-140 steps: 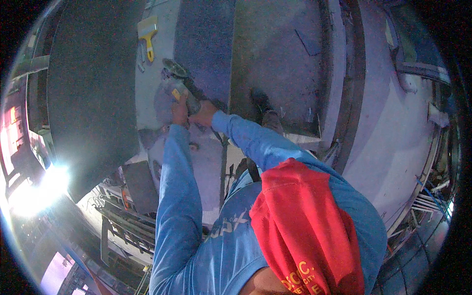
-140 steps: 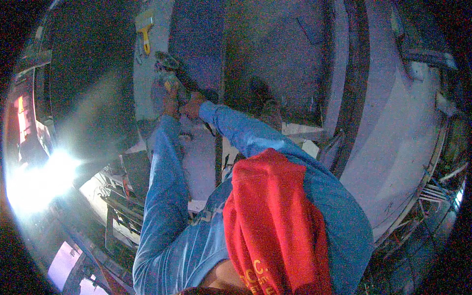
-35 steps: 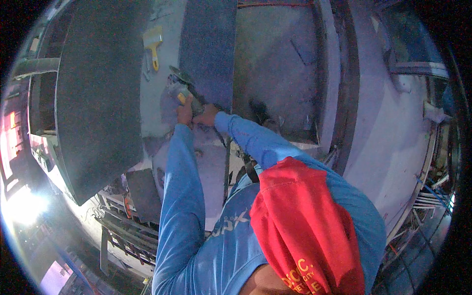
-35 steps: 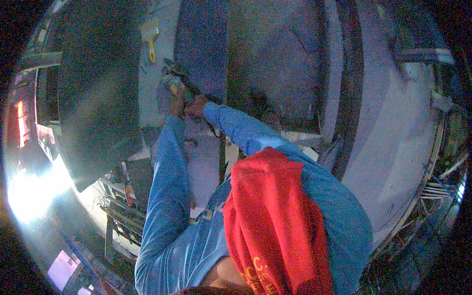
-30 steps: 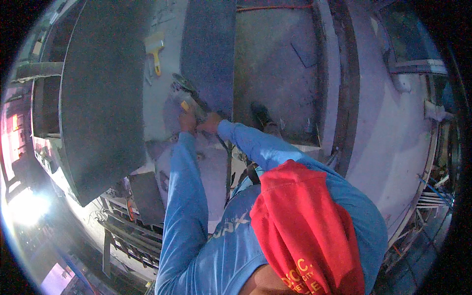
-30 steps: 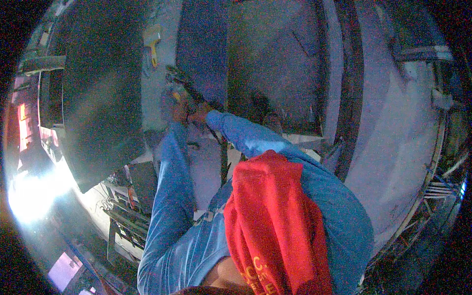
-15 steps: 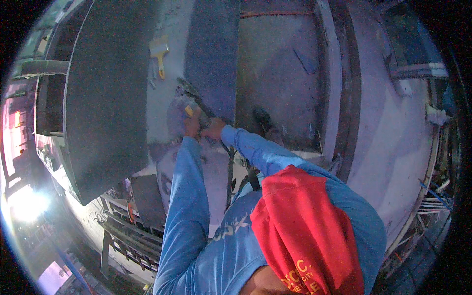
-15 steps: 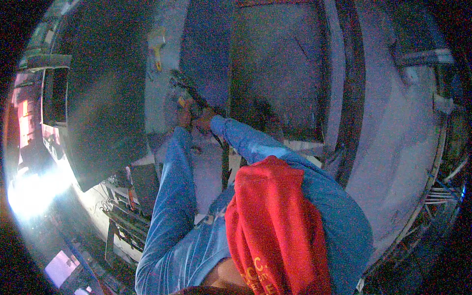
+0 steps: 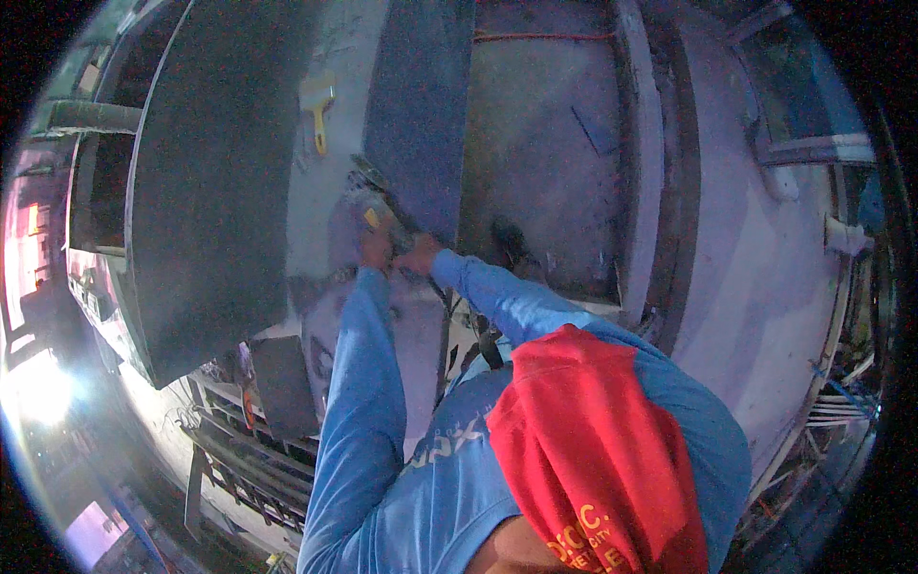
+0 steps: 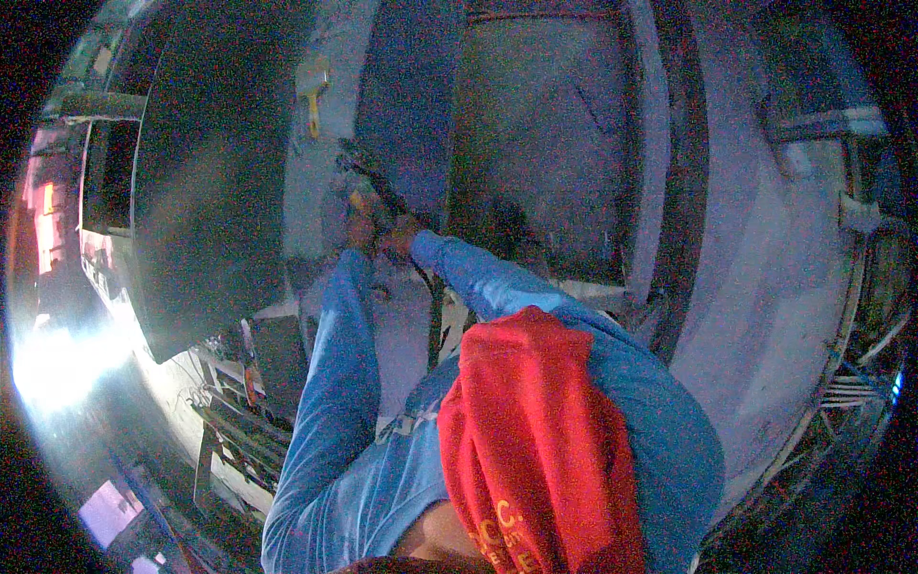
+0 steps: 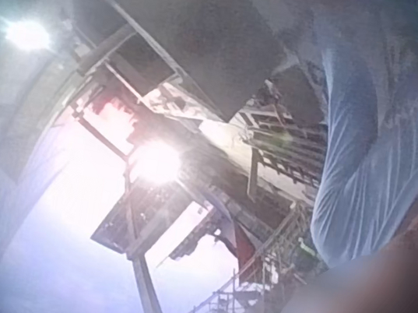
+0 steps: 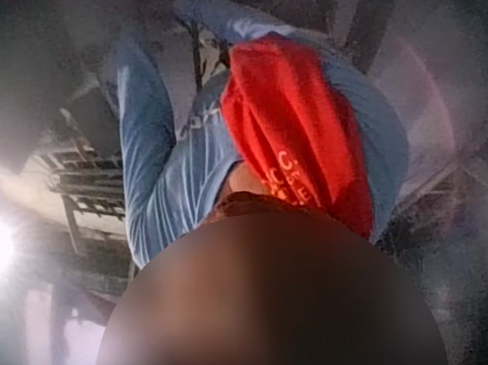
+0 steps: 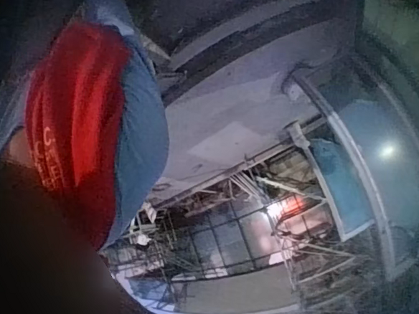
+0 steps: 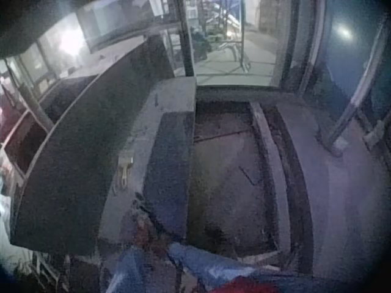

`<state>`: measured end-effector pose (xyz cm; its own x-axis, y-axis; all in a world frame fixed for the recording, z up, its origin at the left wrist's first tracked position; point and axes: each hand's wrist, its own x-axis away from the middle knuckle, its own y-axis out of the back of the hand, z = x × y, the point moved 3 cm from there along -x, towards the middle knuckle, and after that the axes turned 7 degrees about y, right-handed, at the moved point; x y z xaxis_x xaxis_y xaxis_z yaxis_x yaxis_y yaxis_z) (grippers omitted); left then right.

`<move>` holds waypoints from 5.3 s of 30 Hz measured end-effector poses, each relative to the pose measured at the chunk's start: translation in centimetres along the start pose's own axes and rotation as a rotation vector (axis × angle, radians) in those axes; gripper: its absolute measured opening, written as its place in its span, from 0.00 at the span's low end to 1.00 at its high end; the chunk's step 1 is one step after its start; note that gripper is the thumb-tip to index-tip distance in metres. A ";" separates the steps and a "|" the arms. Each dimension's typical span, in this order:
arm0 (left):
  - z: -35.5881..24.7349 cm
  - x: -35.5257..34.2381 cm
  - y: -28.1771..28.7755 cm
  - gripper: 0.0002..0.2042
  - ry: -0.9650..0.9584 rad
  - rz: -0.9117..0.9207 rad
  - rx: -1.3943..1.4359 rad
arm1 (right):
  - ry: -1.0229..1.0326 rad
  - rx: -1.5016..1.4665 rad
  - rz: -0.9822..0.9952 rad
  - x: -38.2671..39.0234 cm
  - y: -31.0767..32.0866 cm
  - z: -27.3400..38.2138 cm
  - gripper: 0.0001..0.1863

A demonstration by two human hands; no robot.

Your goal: The person measures a curved metal panel with a tape measure and marks it with a pencil. They then use a power grinder to cut the panel along the marked line. The person is working on a rooftop or scaffolding.

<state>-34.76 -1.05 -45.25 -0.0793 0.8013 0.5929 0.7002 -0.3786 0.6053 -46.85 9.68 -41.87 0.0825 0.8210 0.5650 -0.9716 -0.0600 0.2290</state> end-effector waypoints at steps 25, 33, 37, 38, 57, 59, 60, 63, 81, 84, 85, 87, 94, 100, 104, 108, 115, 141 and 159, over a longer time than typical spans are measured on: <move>1.0 1.5 1.0 0.43 0.044 0.061 -0.018 | 0.100 -0.082 -0.008 0.1 -2.9 -1.3 0.36; 1.4 6.8 0.9 0.35 0.063 0.100 0.222 | 0.194 -0.129 0.021 1.8 -3.9 -2.5 0.33; 2.1 4.0 -0.3 0.37 -0.030 0.129 0.310 | 0.207 -0.057 0.062 1.6 -2.8 -1.3 0.35; 2.5 3.1 -0.4 0.37 -0.050 0.159 0.304 | 0.221 0.010 0.018 1.5 -2.6 -1.0 0.35; 3.3 5.4 0.4 0.37 -0.034 0.059 0.101 | 0.140 -0.109 -0.046 -0.2 -6.6 -6.3 0.29; 2.1 6.8 0.5 0.36 -0.028 0.216 0.201 | 0.208 -0.094 -0.053 0.2 -6.2 -6.3 0.26; 1.6 7.2 0.6 0.36 0.006 0.198 0.178 | 0.203 -0.100 -0.038 0.2 -5.9 -6.2 0.26; 0.9 7.4 0.4 0.35 0.057 0.150 0.249 | 0.214 -0.078 -0.045 -0.1 -5.1 -5.0 0.25; 4.0 3.3 -1.5 0.44 -0.036 -0.283 -0.133 | 0.061 -0.001 -0.118 1.6 -4.2 -4.4 0.30; 4.3 4.8 -1.4 0.43 -0.046 -0.017 -0.090 | 0.131 -0.044 -0.076 2.8 -4.3 -5.5 0.30; 4.1 5.4 -1.4 0.42 -0.066 0.105 -0.010 | 0.138 -0.013 -0.111 3.1 -4.0 -5.6 0.30; 3.2 6.5 -1.0 0.41 -0.046 0.200 0.109 | 0.198 -0.015 -0.109 3.4 -3.4 -5.3 0.30; 3.3 4.8 -1.3 0.38 0.064 0.168 0.177 | 0.233 -0.057 0.006 3.2 -2.0 -2.4 0.29; 7.6 -5.3 -3.8 0.42 -0.345 -0.005 -0.392 | 0.211 -0.008 0.037 1.7 -2.1 -2.1 0.34; 7.6 -6.2 -3.2 0.39 -0.135 0.014 -0.135 | 0.103 0.066 -0.064 -0.6 -3.0 -2.7 0.36; 5.3 -1.5 -1.4 0.37 -0.103 0.040 -0.131 | 0.041 -0.064 -0.041 0.3 -3.4 -3.1 0.37; 4.3 4.2 -0.8 0.34 -0.160 0.130 -0.070 | 0.016 -0.173 0.059 6.3 -1.9 -1.6 0.36; 2.5 2.3 -0.5 0.36 -0.078 0.048 -0.049 | 0.155 0.046 -0.088 1.5 -3.3 -3.2 0.35; 1.3 11.0 -0.7 0.25 0.136 0.324 0.429 | 0.048 -0.005 -0.060 6.1 -2.9 -4.1 0.39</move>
<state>-35.21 8.59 -39.80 0.1175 0.5974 0.7933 0.9281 -0.3502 0.1263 -44.43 17.19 -42.38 0.1296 0.8495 0.5114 -0.9664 -0.0074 0.2571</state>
